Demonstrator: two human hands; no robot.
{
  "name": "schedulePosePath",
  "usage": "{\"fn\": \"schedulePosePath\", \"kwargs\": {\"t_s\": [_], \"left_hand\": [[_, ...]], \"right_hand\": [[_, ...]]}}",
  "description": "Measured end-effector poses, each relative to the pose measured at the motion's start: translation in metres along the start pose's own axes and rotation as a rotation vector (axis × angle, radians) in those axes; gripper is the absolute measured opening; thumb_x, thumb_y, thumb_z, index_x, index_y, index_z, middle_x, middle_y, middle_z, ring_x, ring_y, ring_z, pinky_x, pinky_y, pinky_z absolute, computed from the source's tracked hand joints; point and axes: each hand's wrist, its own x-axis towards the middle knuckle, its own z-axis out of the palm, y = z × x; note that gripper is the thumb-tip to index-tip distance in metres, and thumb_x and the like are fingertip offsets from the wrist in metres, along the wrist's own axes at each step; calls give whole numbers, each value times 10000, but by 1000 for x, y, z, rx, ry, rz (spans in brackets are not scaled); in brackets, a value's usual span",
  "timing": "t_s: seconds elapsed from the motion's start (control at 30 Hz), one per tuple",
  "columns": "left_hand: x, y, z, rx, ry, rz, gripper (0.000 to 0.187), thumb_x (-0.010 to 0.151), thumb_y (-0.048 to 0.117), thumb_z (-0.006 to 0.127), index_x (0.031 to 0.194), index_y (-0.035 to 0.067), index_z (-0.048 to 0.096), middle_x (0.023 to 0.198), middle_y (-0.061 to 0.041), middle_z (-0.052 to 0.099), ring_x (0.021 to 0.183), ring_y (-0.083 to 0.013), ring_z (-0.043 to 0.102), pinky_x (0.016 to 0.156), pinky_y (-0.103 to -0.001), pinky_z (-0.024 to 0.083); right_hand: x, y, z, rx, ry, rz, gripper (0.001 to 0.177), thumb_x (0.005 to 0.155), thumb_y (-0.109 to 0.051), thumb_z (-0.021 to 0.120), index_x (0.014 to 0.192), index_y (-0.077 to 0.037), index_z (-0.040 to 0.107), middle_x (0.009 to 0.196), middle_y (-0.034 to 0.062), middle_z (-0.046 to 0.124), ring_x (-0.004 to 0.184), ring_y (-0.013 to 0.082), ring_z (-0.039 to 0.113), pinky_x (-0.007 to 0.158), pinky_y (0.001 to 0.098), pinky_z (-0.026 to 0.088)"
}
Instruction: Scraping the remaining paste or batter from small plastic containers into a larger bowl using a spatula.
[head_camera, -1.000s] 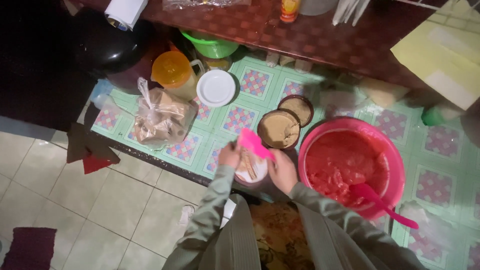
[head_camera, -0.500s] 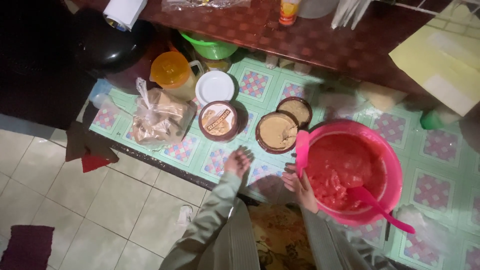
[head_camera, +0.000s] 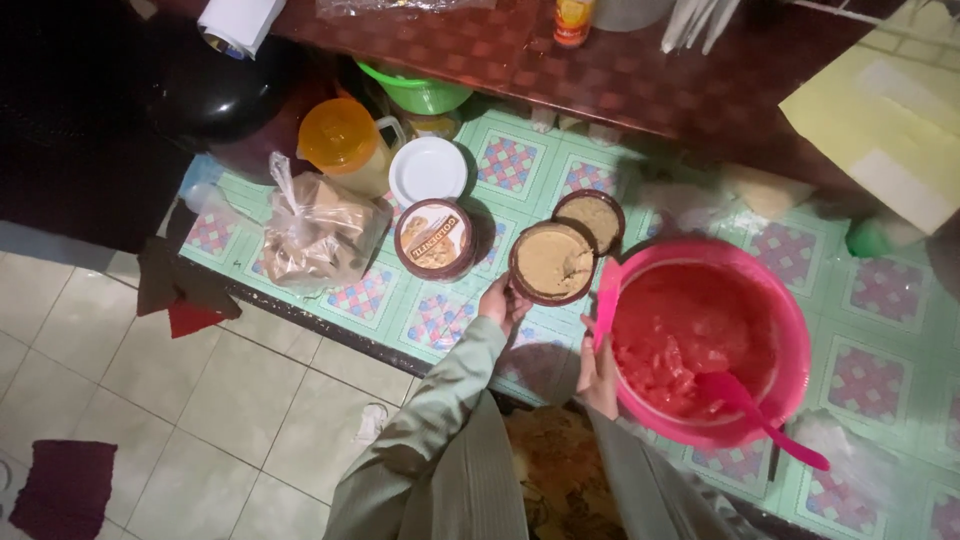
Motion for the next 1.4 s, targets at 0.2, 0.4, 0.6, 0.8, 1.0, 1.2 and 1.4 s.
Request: {"fn": "schedulePosePath", "kwargs": {"t_s": [0.2,0.4,0.6,0.8,1.0,1.2,1.4], "left_hand": [[-38,17,11,-3,-10,55,306,962,427,660,860,144,603,667,-49,551,692,-253,693,854,-446,632],[-68,44,26,45,-7,92,186,1015,372,593,1015,187,573,889,-86,636,863,-308,722,882,-477,612],[37,18,-6,82,-54,49,265,962,475,658,908,226,588,879,-51,651,784,-268,683,791,-406,634],[-55,22,15,-18,34,114,211,988,438,610,897,266,528,862,28,611,794,-170,609,670,-210,534],[-108,15,-10,-233,82,126,252,986,412,665,846,215,593,782,-43,540,741,-257,619,538,-280,492],[-17,-47,-94,-296,28,209,177,985,286,678,980,110,699,1005,-136,706,972,-306,686,844,-399,593],[-50,-30,-85,-183,60,145,225,937,370,722,873,161,665,773,-68,605,773,-256,669,680,-358,570]], "right_hand": [[34,39,-25,69,-49,-227,480,1094,-221,360,1525,-16,405,1579,275,387,1467,416,336,1196,601,242],[102,14,-17,362,193,138,252,1082,-241,480,1292,-165,595,1226,67,587,1102,173,538,957,319,430],[161,18,-39,-591,171,152,252,1108,-381,572,1103,-182,728,906,71,720,787,223,693,730,313,586],[266,130,-47,-1221,-161,74,259,963,-411,555,1050,-248,736,890,47,770,896,259,771,801,398,621],[288,124,-37,-1498,-184,8,296,920,-187,516,968,-89,792,828,156,761,795,329,779,682,488,620],[295,145,-27,-1646,-74,-66,190,885,-177,618,895,-102,792,755,126,742,692,284,762,534,480,584],[320,217,-21,-1605,97,37,166,870,-151,624,790,-122,767,718,42,723,704,194,750,587,279,564]]}}
